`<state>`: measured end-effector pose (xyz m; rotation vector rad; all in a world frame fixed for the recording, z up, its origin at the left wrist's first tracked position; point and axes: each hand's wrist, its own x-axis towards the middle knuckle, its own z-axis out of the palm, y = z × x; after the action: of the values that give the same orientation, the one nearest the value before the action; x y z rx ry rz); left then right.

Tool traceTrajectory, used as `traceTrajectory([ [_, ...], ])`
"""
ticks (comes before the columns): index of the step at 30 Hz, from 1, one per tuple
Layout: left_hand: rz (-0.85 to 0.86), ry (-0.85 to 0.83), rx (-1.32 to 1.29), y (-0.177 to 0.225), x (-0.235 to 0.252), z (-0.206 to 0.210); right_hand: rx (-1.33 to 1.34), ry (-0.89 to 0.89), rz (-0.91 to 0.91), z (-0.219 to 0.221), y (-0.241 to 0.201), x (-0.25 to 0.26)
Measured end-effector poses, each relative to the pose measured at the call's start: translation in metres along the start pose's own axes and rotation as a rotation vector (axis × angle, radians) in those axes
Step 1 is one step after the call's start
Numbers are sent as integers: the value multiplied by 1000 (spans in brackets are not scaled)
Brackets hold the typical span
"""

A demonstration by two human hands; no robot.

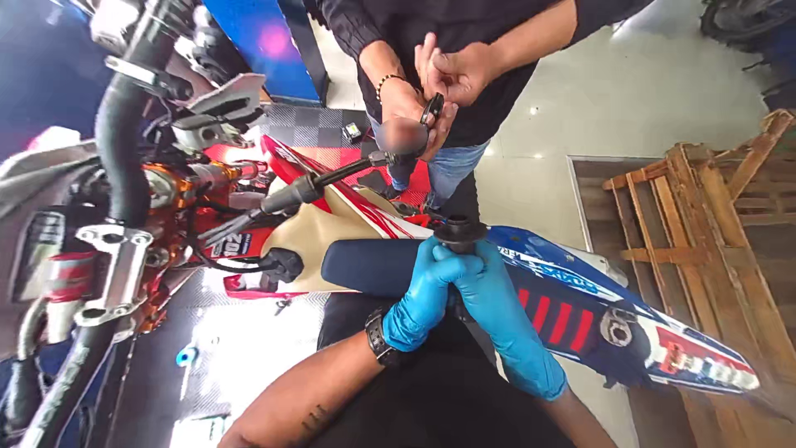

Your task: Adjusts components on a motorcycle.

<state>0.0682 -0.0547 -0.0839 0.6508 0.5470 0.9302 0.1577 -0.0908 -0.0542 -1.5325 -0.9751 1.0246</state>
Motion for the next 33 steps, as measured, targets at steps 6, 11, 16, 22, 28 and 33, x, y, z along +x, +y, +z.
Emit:
traceTrajectory([
  [6, -14, -18, 28, -1, -7, 0, 44, -20, -11, -2, 4, -5],
  [11, -40, -56, 80, -1, -7, -9, 66, -76, 59, -4, 5, -4],
  [16, -25, -196, 414, 7, -7, -33, 157, -218, 131, -14, 23, -5],
  [22, 350, -92, 859, 34, -6, -79, 221, -180, 108, -48, 55, -12],
  [28, 365, -218, 718, 68, 1, -92, 386, -261, 122, -68, 77, -10],
  [33, -399, -70, 1279, 29, 4, -94, 126, -191, 509, -41, 165, 1],
])
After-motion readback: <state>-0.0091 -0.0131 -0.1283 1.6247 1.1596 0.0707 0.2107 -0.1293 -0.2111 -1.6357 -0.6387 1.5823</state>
